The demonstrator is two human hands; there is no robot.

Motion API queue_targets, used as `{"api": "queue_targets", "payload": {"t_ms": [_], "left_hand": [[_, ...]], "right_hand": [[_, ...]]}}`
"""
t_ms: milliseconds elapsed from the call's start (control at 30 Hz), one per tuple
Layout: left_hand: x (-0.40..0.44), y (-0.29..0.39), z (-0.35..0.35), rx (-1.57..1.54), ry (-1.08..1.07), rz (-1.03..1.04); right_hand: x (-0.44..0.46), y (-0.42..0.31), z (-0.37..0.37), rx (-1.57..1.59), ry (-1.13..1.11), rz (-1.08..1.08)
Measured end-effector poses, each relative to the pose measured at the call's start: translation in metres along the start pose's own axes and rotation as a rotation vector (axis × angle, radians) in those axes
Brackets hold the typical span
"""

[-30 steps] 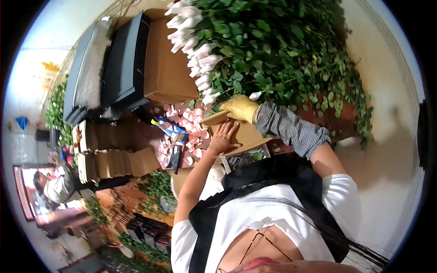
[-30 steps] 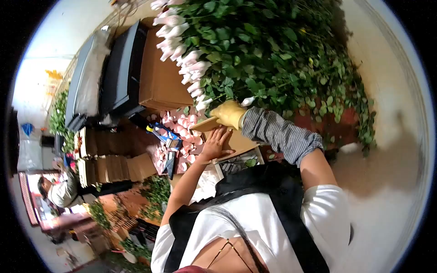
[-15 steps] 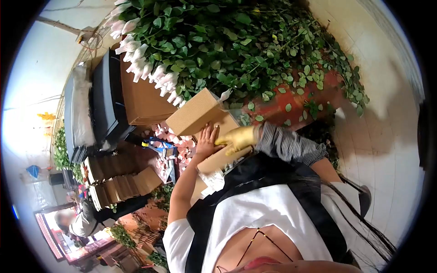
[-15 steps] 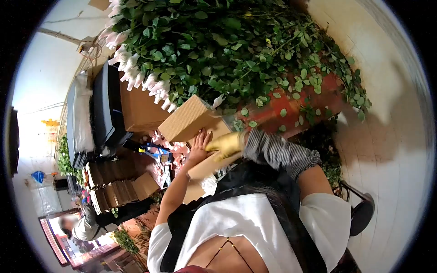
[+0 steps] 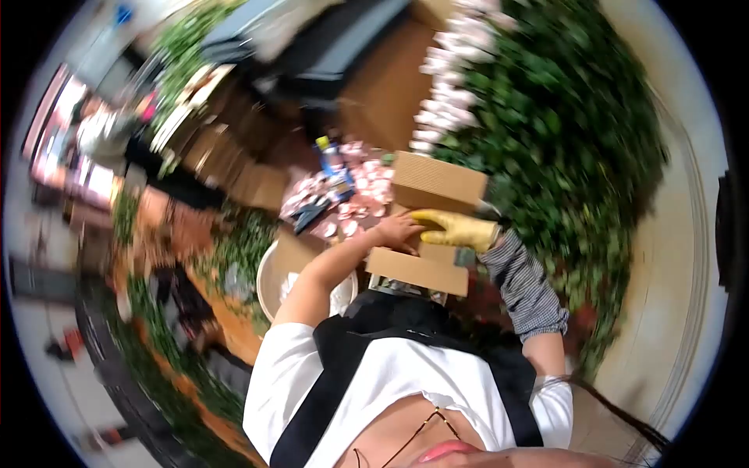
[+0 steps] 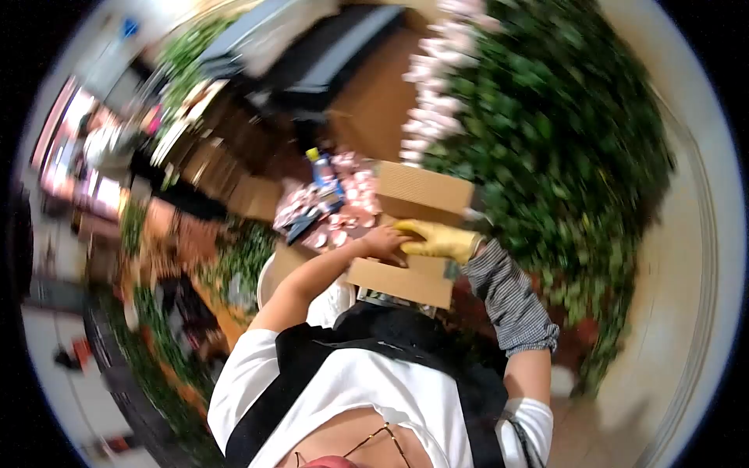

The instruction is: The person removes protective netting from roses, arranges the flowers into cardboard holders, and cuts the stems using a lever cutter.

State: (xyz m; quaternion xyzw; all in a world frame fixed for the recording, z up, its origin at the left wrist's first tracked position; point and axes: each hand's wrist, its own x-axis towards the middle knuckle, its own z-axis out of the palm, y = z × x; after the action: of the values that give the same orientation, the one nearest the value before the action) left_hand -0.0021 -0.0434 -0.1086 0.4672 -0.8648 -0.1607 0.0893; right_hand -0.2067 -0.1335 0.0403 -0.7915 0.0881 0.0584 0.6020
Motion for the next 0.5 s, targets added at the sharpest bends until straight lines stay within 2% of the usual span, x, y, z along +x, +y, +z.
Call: {"api": "queue_targets", "payload": {"t_ms": [33,67,100,133,167,200,300,400,500], "left_hand": [[-0.006,-0.014,0.013,-0.002,0.277,0.144],[-0.018,-0.021,0.018,-0.055,0.277,-0.056],[-0.031,-0.025,0.022,-0.118,0.273,-0.242],[-0.059,-0.011,-0.009,0.004,0.346,-0.346],[-0.088,0.000,-0.027,-0.114,0.477,-0.509],[-0.118,0.010,-0.046,-0.236,0.738,-0.574],[-0.202,-0.025,-0.043,-0.092,1.024,-1.009],[-0.264,-0.071,-0.067,0.150,1.175,-1.200],[-0.303,-0.113,-0.075,0.224,1.284,-1.336]], "right_hand": [[0.018,0.011,0.000,-0.364,-0.026,0.201],[0.035,0.031,0.008,-0.628,-0.047,0.486],[0.033,0.089,0.017,-0.979,-0.100,0.470],[0.023,0.079,0.029,-1.171,-0.122,0.505],[0.020,0.103,0.039,-1.239,-0.059,0.459],[0.018,0.104,0.044,-1.250,-0.054,0.481],[0.029,0.101,0.043,-1.067,-0.161,0.651],[0.033,0.104,0.047,-1.100,-0.171,0.711],[0.032,0.096,0.046,-1.108,-0.228,0.734]]}}
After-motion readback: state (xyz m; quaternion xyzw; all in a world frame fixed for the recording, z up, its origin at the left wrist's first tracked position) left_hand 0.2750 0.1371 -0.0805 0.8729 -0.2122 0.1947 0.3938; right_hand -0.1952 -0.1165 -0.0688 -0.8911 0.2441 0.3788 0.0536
